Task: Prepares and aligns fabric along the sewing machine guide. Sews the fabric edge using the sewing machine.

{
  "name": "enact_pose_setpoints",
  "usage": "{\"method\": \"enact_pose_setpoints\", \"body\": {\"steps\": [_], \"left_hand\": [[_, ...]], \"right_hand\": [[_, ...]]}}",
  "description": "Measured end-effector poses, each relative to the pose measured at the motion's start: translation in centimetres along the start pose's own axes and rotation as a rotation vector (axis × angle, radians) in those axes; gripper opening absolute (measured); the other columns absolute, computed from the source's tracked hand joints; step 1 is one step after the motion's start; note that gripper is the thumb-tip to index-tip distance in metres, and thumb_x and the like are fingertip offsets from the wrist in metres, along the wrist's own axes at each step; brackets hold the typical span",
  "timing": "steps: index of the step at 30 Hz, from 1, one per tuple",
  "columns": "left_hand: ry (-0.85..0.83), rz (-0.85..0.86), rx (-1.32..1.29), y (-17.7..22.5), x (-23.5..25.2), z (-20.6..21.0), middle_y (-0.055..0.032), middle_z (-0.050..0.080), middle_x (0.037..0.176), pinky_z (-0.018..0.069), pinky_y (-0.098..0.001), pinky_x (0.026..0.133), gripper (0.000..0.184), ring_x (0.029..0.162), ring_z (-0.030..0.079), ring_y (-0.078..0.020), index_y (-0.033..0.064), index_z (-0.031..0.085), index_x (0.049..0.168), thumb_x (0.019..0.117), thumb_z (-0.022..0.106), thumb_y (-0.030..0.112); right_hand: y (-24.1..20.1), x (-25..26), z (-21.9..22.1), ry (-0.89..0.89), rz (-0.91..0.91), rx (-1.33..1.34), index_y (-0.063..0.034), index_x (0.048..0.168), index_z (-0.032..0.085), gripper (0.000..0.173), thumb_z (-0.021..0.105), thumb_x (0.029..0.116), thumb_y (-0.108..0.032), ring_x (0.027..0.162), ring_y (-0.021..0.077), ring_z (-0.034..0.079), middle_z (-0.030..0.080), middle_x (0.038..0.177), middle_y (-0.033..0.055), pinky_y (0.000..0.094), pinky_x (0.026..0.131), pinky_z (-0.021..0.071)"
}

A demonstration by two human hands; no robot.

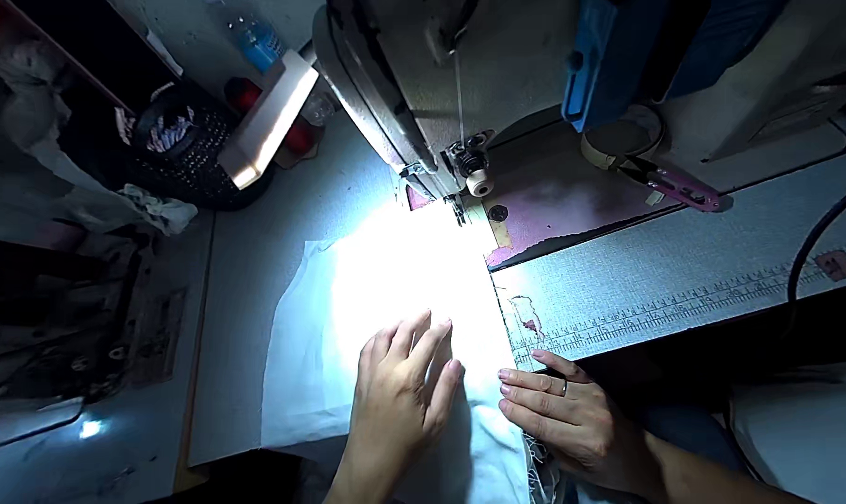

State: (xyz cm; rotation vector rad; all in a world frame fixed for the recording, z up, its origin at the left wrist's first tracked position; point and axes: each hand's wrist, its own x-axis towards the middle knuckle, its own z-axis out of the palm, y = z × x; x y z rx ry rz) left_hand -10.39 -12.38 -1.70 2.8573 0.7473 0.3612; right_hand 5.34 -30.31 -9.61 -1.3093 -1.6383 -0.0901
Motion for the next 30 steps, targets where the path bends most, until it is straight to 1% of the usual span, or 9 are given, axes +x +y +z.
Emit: {"method": "enact_pose_setpoints", "body": {"steps": [2, 3, 5, 7, 9, 15, 17, 24, 30], "left_hand": [[0.052, 0.047, 0.028, 0.6, 2.0, 0.1, -0.0111, 0.069, 0.127, 0.0500, -0.0496, 0.096, 0.041, 0.116, 0.065, -0.0300, 0.0109, 0.074, 0.114, 0.1014, 0.047, 0.040], [0.051, 0.093, 0.015, 0.5, 3.1, 0.3, -0.0111, 0.066, 0.135, 0.0483, -0.0495, 0.103, 0.041, 0.126, 0.062, -0.0284, 0.0098, 0.072, 0.121, 0.1032, 0.047, 0.037], [-0.027, 0.202, -0.038, -0.3, 5.3, 1.0, -0.0050, 0.049, 0.157, 0.0325, -0.0501, 0.121, 0.047, 0.149, 0.041, -0.0225, 0.0156, 0.058, 0.147, 0.1065, 0.041, 0.033], [-0.120, 0.244, -0.076, -1.3, 6.7, 1.9, 0.0033, 0.037, 0.165, 0.0195, -0.0517, 0.127, 0.053, 0.157, 0.024, -0.0187, 0.0240, 0.047, 0.156, 0.1079, 0.035, 0.041], [-0.165, 0.226, -0.106, -1.8, 7.1, 2.4, 0.0091, 0.031, 0.168, 0.0160, -0.0536, 0.127, 0.058, 0.158, 0.019, -0.0162, 0.0298, 0.040, 0.160, 0.1061, 0.034, 0.053], [-0.177, 0.180, -0.168, -2.1, 7.1, 2.0, -0.0001, 0.037, 0.165, 0.0213, -0.0515, 0.125, 0.073, 0.155, 0.026, -0.0167, 0.0165, 0.039, 0.160, 0.1015, 0.039, 0.060], [-0.184, 0.196, -0.196, -2.5, 7.4, 1.8, 0.0024, 0.038, 0.165, 0.0263, -0.0496, 0.123, 0.068, 0.154, 0.029, -0.0142, 0.0202, 0.044, 0.157, 0.1018, 0.041, 0.059], [-0.144, 0.290, -0.086, -3.3, 7.7, 2.3, 0.0117, 0.034, 0.166, 0.0272, -0.0540, 0.116, 0.065, 0.155, 0.027, -0.0173, 0.0294, 0.039, 0.160, 0.1013, 0.034, 0.057], [-0.125, 0.307, -0.059, -3.1, 7.7, 2.2, 0.0098, 0.036, 0.165, 0.0262, -0.0559, 0.114, 0.060, 0.154, 0.029, -0.0218, 0.0362, 0.041, 0.158, 0.1018, 0.033, 0.056]], "right_hand": [[-0.2, 0.0, 0.1, 0.004, 0.024, -0.007, -0.0081, 0.112, 0.074, 0.026, 0.050, 0.1015, -0.005, 0.128, 0.0164, 0.062, 0.076, 0.119, 0.0065, 0.0402, 0.123, 0.0290], [-0.3, 0.0, 0.2, 0.010, 0.033, -0.007, -0.0081, 0.111, 0.075, 0.026, 0.050, 0.1016, -0.005, 0.128, 0.0161, 0.062, 0.076, 0.119, 0.0064, 0.0400, 0.123, 0.0289], [-0.5, 0.0, 0.2, 0.015, 0.052, -0.003, -0.0082, 0.110, 0.074, 0.027, 0.050, 0.1011, -0.005, 0.127, 0.0155, 0.062, 0.076, 0.118, 0.0062, 0.0399, 0.123, 0.0283], [-0.6, -0.1, -0.1, 0.001, 0.071, -0.008, -0.0091, 0.112, 0.073, 0.027, 0.048, 0.1011, -0.006, 0.128, 0.0150, 0.061, 0.075, 0.119, 0.0055, 0.0399, 0.124, 0.0266], [-0.6, -0.2, -0.2, 0.001, 0.086, -0.014, -0.0096, 0.113, 0.073, 0.028, 0.048, 0.1018, -0.007, 0.129, 0.0142, 0.060, 0.075, 0.120, 0.0047, 0.0396, 0.124, 0.0251], [-1.0, -0.2, -0.2, 0.003, 0.130, -0.014, -0.0095, 0.113, 0.072, 0.028, 0.046, 0.1021, -0.008, 0.129, 0.0127, 0.060, 0.075, 0.120, 0.0042, 0.0378, 0.124, 0.0227], [-1.1, -0.3, -0.5, 0.003, 0.148, -0.021, -0.0093, 0.113, 0.072, 0.027, 0.046, 0.1031, -0.010, 0.129, 0.0124, 0.059, 0.074, 0.120, 0.0042, 0.0372, 0.125, 0.0221], [-1.9, 0.0, 0.4, 0.017, 0.155, -0.045, -0.0088, 0.112, 0.073, 0.028, 0.046, 0.1038, -0.012, 0.129, 0.0129, 0.060, 0.075, 0.118, 0.0043, 0.0364, 0.125, 0.0227], [-1.9, 0.1, 0.4, 0.021, 0.162, -0.066, -0.0096, 0.110, 0.072, 0.026, 0.047, 0.1036, -0.012, 0.128, 0.0121, 0.060, 0.075, 0.117, 0.0034, 0.0371, 0.125, 0.0229]]}}
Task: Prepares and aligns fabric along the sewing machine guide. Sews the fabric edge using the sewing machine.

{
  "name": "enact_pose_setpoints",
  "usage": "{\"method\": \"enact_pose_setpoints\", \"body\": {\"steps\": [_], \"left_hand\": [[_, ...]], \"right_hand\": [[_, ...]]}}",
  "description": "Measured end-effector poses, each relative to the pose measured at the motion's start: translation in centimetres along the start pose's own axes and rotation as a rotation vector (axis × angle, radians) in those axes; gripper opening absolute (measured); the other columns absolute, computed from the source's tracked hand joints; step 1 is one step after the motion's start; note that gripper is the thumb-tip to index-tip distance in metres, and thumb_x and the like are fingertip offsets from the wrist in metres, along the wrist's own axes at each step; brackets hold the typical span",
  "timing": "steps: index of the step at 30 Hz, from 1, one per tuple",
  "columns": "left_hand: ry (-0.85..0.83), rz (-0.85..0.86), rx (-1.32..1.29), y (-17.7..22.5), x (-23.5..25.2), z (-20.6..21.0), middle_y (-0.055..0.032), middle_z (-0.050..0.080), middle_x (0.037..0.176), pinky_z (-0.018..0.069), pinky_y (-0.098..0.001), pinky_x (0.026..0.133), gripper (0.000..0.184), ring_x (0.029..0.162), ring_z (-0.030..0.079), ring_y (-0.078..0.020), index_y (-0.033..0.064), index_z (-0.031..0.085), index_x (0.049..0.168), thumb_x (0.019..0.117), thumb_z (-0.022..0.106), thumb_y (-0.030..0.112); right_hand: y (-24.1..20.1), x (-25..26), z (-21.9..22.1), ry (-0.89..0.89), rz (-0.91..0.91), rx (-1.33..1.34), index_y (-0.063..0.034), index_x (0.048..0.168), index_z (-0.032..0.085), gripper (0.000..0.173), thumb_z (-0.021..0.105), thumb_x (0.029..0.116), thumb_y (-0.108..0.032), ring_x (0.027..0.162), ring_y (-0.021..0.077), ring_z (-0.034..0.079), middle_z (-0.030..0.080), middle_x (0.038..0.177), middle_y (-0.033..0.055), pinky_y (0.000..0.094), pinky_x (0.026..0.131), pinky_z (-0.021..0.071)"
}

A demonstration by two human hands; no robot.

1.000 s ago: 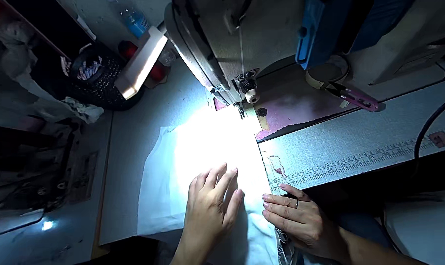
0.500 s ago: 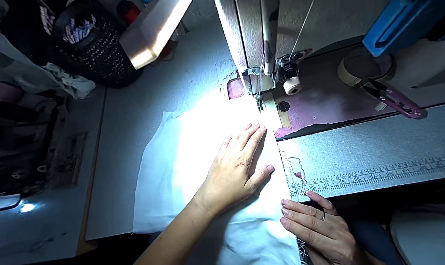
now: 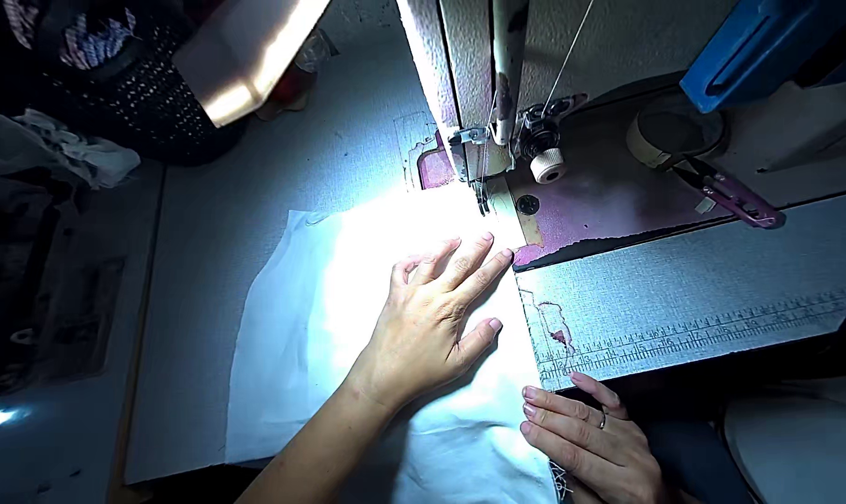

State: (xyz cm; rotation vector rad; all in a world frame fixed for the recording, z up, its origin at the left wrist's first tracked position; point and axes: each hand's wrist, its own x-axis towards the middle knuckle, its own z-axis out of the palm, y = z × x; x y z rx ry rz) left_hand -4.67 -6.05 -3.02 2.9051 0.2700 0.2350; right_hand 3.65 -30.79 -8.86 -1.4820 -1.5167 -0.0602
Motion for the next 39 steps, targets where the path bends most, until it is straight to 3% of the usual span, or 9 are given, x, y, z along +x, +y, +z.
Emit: {"method": "enact_pose_setpoints", "body": {"steps": [4, 8, 12, 17, 30, 39], "left_hand": [[-0.003, -0.015, -0.008, 0.2, 0.0, -0.1, 0.0121, 0.038, 0.164, 0.0278, -0.0575, 0.108, 0.061, 0.152, 0.031, -0.0232, 0.0349, 0.041, 0.158, 0.1007, 0.034, 0.054], [0.043, -0.023, -0.108, -0.2, -0.1, 0.0, 0.0066, 0.044, 0.161, 0.0268, -0.0549, 0.114, 0.063, 0.151, 0.034, -0.0213, 0.0226, 0.049, 0.155, 0.1001, 0.042, 0.054], [0.072, -0.012, -0.115, -0.2, -0.3, 0.1, 0.0022, 0.049, 0.157, 0.0293, -0.0545, 0.114, 0.057, 0.150, 0.037, -0.0234, 0.0194, 0.058, 0.147, 0.1014, 0.042, 0.050], [0.103, -0.006, -0.132, -0.2, -0.3, 0.2, 0.0001, 0.052, 0.155, 0.0290, -0.0514, 0.117, 0.057, 0.149, 0.039, -0.0228, 0.0143, 0.058, 0.145, 0.1006, 0.044, 0.048], [0.107, 0.011, -0.118, -1.1, 0.7, 0.0, -0.0016, 0.054, 0.154, 0.0300, -0.0495, 0.118, 0.059, 0.148, 0.041, -0.0239, 0.0121, 0.057, 0.145, 0.0999, 0.044, 0.048], [0.105, 0.011, -0.115, -3.0, 2.6, 0.1, -0.0029, 0.052, 0.155, 0.0288, -0.0509, 0.120, 0.063, 0.148, 0.041, -0.0240, 0.0115, 0.054, 0.148, 0.0990, 0.043, 0.048]], "right_hand": [[0.0, -0.1, -0.1, 0.004, 0.009, -0.003, -0.0102, 0.110, 0.072, 0.026, 0.047, 0.1034, -0.013, 0.129, 0.0114, 0.059, 0.075, 0.118, 0.0026, 0.0365, 0.125, 0.0214], [0.0, -0.2, 0.1, 0.019, 0.017, -0.005, -0.0106, 0.111, 0.072, 0.026, 0.047, 0.1034, -0.013, 0.129, 0.0112, 0.059, 0.074, 0.118, 0.0023, 0.0365, 0.125, 0.0209], [-0.1, -0.3, 0.2, 0.028, 0.021, -0.005, -0.0105, 0.110, 0.071, 0.025, 0.047, 0.1028, -0.012, 0.128, 0.0113, 0.060, 0.074, 0.118, 0.0024, 0.0366, 0.125, 0.0210], [-0.2, -0.3, 0.3, 0.033, 0.034, -0.020, -0.0113, 0.111, 0.071, 0.024, 0.048, 0.1043, -0.016, 0.129, 0.0099, 0.059, 0.074, 0.118, 0.0012, 0.0353, 0.125, 0.0207], [-0.8, 1.4, 0.1, 0.023, 0.149, -0.046, -0.0129, 0.105, 0.073, 0.021, 0.053, 0.1034, -0.019, 0.124, 0.0070, 0.063, 0.076, 0.113, 0.0006, 0.0386, 0.126, 0.0201], [-0.2, 4.4, 0.2, 0.023, 0.211, -0.073, -0.0107, 0.095, 0.076, 0.023, 0.052, 0.0987, -0.012, 0.115, 0.0110, 0.069, 0.078, 0.103, 0.0034, 0.0442, 0.124, 0.0272]]}}
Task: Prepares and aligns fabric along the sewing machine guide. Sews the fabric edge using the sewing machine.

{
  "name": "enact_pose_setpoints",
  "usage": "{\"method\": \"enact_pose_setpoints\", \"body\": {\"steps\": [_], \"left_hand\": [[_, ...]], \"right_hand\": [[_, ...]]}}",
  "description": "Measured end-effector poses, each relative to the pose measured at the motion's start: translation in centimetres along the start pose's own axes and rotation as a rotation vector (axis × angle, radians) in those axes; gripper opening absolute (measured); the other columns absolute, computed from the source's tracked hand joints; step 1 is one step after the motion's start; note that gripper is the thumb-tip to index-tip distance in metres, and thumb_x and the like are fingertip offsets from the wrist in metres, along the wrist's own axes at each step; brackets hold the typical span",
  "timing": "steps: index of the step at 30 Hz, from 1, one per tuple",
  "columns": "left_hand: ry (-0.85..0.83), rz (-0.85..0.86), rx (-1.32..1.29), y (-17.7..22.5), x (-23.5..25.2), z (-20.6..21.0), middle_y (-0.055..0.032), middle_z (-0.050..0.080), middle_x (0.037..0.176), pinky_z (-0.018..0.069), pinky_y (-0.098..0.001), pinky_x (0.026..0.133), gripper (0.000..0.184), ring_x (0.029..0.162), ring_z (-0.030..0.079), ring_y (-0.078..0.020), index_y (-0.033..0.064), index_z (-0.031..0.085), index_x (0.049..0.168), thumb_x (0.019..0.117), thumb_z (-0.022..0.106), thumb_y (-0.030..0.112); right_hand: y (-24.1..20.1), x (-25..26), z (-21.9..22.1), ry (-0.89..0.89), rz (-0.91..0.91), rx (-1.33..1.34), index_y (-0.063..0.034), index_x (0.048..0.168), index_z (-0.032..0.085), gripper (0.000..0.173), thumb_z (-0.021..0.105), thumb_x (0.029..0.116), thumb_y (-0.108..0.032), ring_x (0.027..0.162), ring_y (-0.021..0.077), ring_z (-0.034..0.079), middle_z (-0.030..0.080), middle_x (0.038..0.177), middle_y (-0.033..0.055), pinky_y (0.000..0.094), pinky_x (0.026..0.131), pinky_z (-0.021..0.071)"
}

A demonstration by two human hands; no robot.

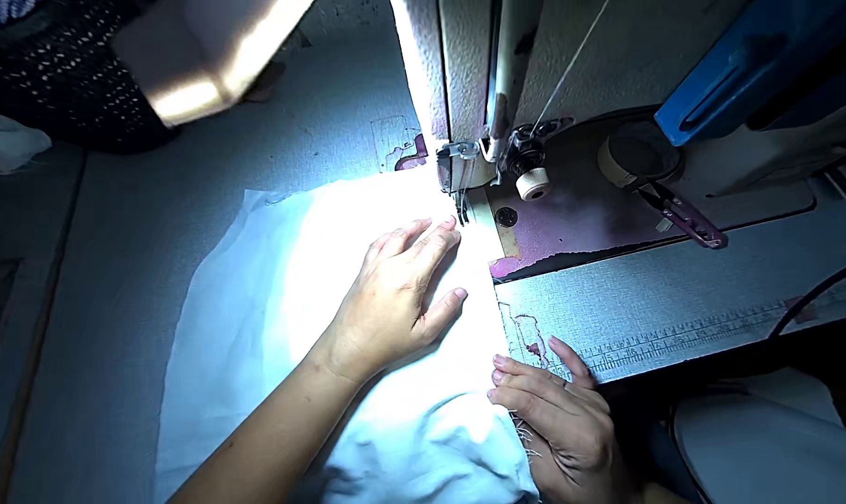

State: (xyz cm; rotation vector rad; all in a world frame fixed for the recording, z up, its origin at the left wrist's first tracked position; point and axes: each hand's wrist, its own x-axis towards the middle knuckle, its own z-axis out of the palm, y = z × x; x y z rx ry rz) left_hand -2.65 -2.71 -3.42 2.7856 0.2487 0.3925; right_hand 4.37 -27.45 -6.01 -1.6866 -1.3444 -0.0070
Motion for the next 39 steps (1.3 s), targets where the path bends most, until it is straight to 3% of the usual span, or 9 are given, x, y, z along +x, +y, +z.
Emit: {"method": "enact_pose_setpoints", "body": {"steps": [10, 19, 22, 27, 36, 39], "left_hand": [[-0.022, -0.026, 0.000, -2.3, 2.8, -0.5, -0.0045, 0.058, 0.148, 0.0284, -0.0535, 0.117, 0.065, 0.145, 0.042, -0.0290, 0.0113, 0.056, 0.145, 0.0978, 0.041, 0.053], [-0.009, -0.012, -0.002, -4.8, 4.9, -0.9, -0.0037, 0.059, 0.147, 0.0296, -0.0543, 0.117, 0.064, 0.146, 0.042, -0.0284, 0.0164, 0.057, 0.144, 0.0975, 0.042, 0.057], [0.006, -0.009, -0.005, -5.5, 5.6, -1.1, -0.0091, 0.064, 0.139, 0.0328, -0.0557, 0.115, 0.063, 0.142, 0.046, -0.0321, 0.0128, 0.062, 0.138, 0.0969, 0.044, 0.057], [0.019, 0.016, 0.003, -6.5, 6.7, -1.3, -0.0142, 0.064, 0.136, 0.0348, -0.0579, 0.113, 0.063, 0.139, 0.049, -0.0367, 0.0093, 0.061, 0.136, 0.0973, 0.044, 0.056], [0.024, 0.034, 0.012, -7.3, 7.7, -1.5, -0.0055, 0.061, 0.145, 0.0337, -0.0553, 0.114, 0.062, 0.142, 0.047, -0.0325, 0.0128, 0.060, 0.139, 0.0971, 0.044, 0.055], [0.015, 0.034, 0.007, -7.6, 8.0, -1.6, -0.0086, 0.060, 0.146, 0.0332, -0.0556, 0.115, 0.065, 0.142, 0.047, -0.0336, 0.0083, 0.060, 0.140, 0.0969, 0.045, 0.055]], "right_hand": [[0.7, 4.0, 0.2, -0.034, 0.072, 0.026, -0.0064, 0.095, 0.078, 0.026, 0.053, 0.0952, -0.004, 0.114, 0.0163, 0.071, 0.079, 0.103, 0.0059, 0.0509, 0.120, 0.0367], [1.8, 6.8, 1.0, -0.039, 0.133, 0.061, -0.0055, 0.093, 0.079, 0.025, 0.055, 0.0953, -0.002, 0.115, 0.0128, 0.070, 0.078, 0.106, 0.0043, 0.0515, 0.121, 0.0371], [2.2, 7.8, 1.3, -0.028, 0.128, 0.069, -0.0047, 0.090, 0.078, 0.023, 0.056, 0.0939, -0.001, 0.115, 0.0140, 0.070, 0.078, 0.102, 0.0052, 0.0530, 0.122, 0.0358], [2.9, 9.0, 1.7, -0.013, 0.140, 0.115, -0.0054, 0.090, 0.078, 0.023, 0.056, 0.0931, -0.001, 0.117, 0.0132, 0.069, 0.079, 0.101, 0.0044, 0.0498, 0.123, 0.0337], [3.3, 10.3, 1.8, -0.012, 0.187, 0.163, -0.0006, 0.098, 0.079, 0.022, 0.058, 0.0932, 0.002, 0.121, 0.0145, 0.067, 0.077, 0.109, 0.0084, 0.0441, 0.121, 0.0365], [3.6, 10.5, 1.9, -0.004, 0.176, 0.158, 0.0000, 0.099, 0.079, 0.022, 0.058, 0.0926, 0.003, 0.122, 0.0153, 0.067, 0.077, 0.110, 0.0094, 0.0426, 0.120, 0.0376]]}}
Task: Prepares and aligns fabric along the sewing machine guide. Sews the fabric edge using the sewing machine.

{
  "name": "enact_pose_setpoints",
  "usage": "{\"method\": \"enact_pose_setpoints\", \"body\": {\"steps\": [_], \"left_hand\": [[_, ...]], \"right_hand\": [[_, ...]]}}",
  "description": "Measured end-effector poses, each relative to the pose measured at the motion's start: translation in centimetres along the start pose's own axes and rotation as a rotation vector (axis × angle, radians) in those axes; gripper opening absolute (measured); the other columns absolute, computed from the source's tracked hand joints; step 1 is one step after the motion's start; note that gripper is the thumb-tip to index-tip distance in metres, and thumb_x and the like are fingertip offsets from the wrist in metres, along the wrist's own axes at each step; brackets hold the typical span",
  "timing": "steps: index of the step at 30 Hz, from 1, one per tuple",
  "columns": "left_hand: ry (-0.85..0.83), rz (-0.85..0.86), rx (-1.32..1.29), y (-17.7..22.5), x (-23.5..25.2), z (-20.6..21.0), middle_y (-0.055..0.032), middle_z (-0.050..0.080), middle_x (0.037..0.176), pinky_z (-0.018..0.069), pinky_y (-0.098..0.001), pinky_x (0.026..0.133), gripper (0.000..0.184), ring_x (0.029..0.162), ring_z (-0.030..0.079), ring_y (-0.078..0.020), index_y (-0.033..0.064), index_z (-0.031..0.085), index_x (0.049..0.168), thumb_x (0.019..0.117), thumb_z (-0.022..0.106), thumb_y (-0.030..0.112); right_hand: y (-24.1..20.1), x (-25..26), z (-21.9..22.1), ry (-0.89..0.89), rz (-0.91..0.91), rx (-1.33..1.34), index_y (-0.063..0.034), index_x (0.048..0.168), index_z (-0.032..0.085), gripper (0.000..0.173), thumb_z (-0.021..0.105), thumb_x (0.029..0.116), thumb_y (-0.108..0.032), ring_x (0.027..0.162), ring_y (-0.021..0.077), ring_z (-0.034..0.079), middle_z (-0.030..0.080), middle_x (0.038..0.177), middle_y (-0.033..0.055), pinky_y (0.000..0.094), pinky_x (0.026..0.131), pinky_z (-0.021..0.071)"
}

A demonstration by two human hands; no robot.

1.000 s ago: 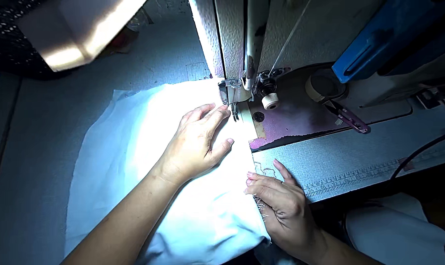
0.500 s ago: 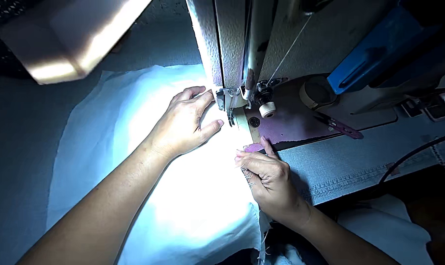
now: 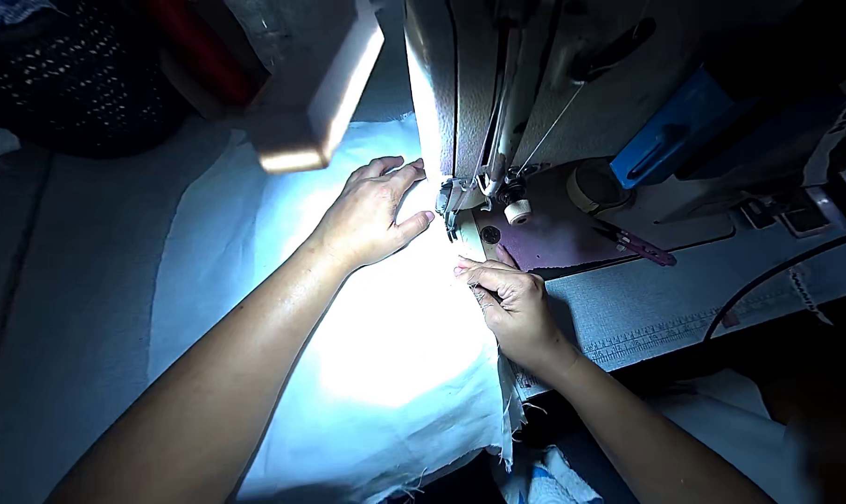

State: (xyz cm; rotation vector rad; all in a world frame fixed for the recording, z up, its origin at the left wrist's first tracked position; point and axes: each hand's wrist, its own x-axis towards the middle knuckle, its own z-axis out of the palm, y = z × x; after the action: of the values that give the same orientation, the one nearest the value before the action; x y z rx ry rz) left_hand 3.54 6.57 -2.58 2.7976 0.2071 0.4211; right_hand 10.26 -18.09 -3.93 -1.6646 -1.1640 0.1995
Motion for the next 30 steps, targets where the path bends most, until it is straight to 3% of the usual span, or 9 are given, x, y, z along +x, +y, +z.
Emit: {"method": "enact_pose_setpoints", "body": {"steps": [4, 6, 9, 12, 15, 17, 23, 27, 30], "left_hand": [[0.012, 0.005, 0.005, 0.2, 0.0, -0.5, -0.0132, 0.061, 0.144, 0.0321, -0.0528, 0.119, 0.060, 0.143, 0.047, -0.0342, 0.0036, 0.063, 0.135, 0.0982, 0.049, 0.049], [0.069, -0.005, 0.050, 1.7, -0.9, -1.0, -0.0164, 0.068, 0.132, 0.0376, -0.0521, 0.116, 0.046, 0.135, 0.055, -0.0352, 0.0018, 0.070, 0.121, 0.1006, 0.051, 0.038], [0.165, -0.060, -0.010, 6.0, -3.8, -1.1, -0.0126, 0.070, 0.092, 0.0495, -0.0501, 0.089, 0.030, 0.097, 0.067, -0.0300, 0.0047, 0.073, 0.092, 0.0987, 0.052, 0.025], [0.169, -0.167, -0.134, 11.5, -7.9, -0.3, -0.0029, 0.069, 0.087, 0.0552, -0.0386, 0.067, 0.028, 0.077, 0.066, -0.0151, 0.0101, 0.073, 0.096, 0.0971, 0.056, 0.032], [0.163, -0.290, -0.049, 17.2, -11.1, 0.4, -0.0126, 0.071, 0.120, 0.0554, -0.0509, 0.083, 0.062, 0.102, 0.070, -0.0284, 0.0050, 0.069, 0.126, 0.0925, 0.059, 0.056], [0.230, -0.312, 0.013, 19.8, -12.6, 1.6, -0.0152, 0.067, 0.130, 0.0556, -0.0499, 0.087, 0.074, 0.110, 0.068, -0.0307, 0.0028, 0.065, 0.132, 0.0861, 0.066, 0.061], [0.342, -0.309, 0.028, 21.4, -15.5, 3.6, -0.0169, 0.072, 0.119, 0.0558, -0.0415, 0.093, 0.037, 0.111, 0.069, -0.0289, 0.0039, 0.075, 0.107, 0.0870, 0.065, 0.034], [0.229, -0.229, 0.108, 22.9, -17.6, 4.0, -0.0182, 0.066, 0.132, 0.0471, -0.0531, 0.104, 0.070, 0.121, 0.063, -0.0347, 0.0074, 0.068, 0.128, 0.0794, 0.073, 0.057], [0.309, -0.132, 0.153, 21.8, -19.4, 4.9, -0.0160, 0.070, 0.125, 0.0449, -0.0500, 0.109, 0.039, 0.122, 0.064, -0.0329, 0.0116, 0.075, 0.117, 0.0881, 0.070, 0.037]], "right_hand": [[-0.1, 0.2, 0.0, -0.013, 0.011, 0.010, 0.0015, 0.100, 0.078, 0.023, 0.057, 0.0934, 0.005, 0.123, 0.0173, 0.066, 0.077, 0.112, 0.0118, 0.0425, 0.120, 0.0373], [0.0, 0.5, 0.0, -0.018, 0.011, 0.017, 0.0020, 0.098, 0.078, 0.021, 0.057, 0.0943, 0.004, 0.123, 0.0178, 0.067, 0.077, 0.112, 0.0125, 0.0411, 0.119, 0.0389], [0.3, 0.8, -0.1, -0.023, -0.016, 0.016, 0.0026, 0.096, 0.078, 0.020, 0.058, 0.0933, 0.005, 0.119, 0.0196, 0.068, 0.077, 0.111, 0.0133, 0.0444, 0.118, 0.0392], [0.2, 0.8, -0.1, -0.029, -0.043, 0.008, 0.0021, 0.095, 0.078, 0.019, 0.059, 0.0929, 0.004, 0.115, 0.0224, 0.070, 0.077, 0.107, 0.0141, 0.0470, 0.117, 0.0401], [0.5, 0.9, -0.1, -0.045, -0.054, -0.004, 0.0033, 0.095, 0.077, 0.018, 0.059, 0.0924, 0.005, 0.113, 0.0246, 0.071, 0.077, 0.106, 0.0157, 0.0493, 0.115, 0.0415], [0.5, 0.8, -0.1, -0.046, -0.063, -0.016, 0.0027, 0.094, 0.077, 0.017, 0.060, 0.0924, 0.004, 0.110, 0.0241, 0.071, 0.076, 0.104, 0.0148, 0.0478, 0.114, 0.0423], [0.9, 1.2, -1.5, -0.183, -0.142, -0.026, 0.0038, 0.099, 0.077, 0.019, 0.062, 0.0872, 0.007, 0.119, 0.0279, 0.067, 0.075, 0.112, 0.0166, 0.0466, 0.119, 0.0383], [1.8, -0.7, -2.2, -0.251, -0.370, -0.114, -0.0058, 0.100, 0.078, 0.023, 0.065, 0.0834, 0.005, 0.113, 0.0233, 0.066, 0.074, 0.106, 0.0089, 0.0420, 0.113, 0.0442], [1.4, -3.8, -2.7, -0.199, -0.472, -0.193, -0.0084, 0.098, 0.079, 0.016, 0.065, 0.0904, -0.004, 0.119, 0.0238, 0.066, 0.074, 0.111, 0.0088, 0.0476, 0.117, 0.0417]]}}
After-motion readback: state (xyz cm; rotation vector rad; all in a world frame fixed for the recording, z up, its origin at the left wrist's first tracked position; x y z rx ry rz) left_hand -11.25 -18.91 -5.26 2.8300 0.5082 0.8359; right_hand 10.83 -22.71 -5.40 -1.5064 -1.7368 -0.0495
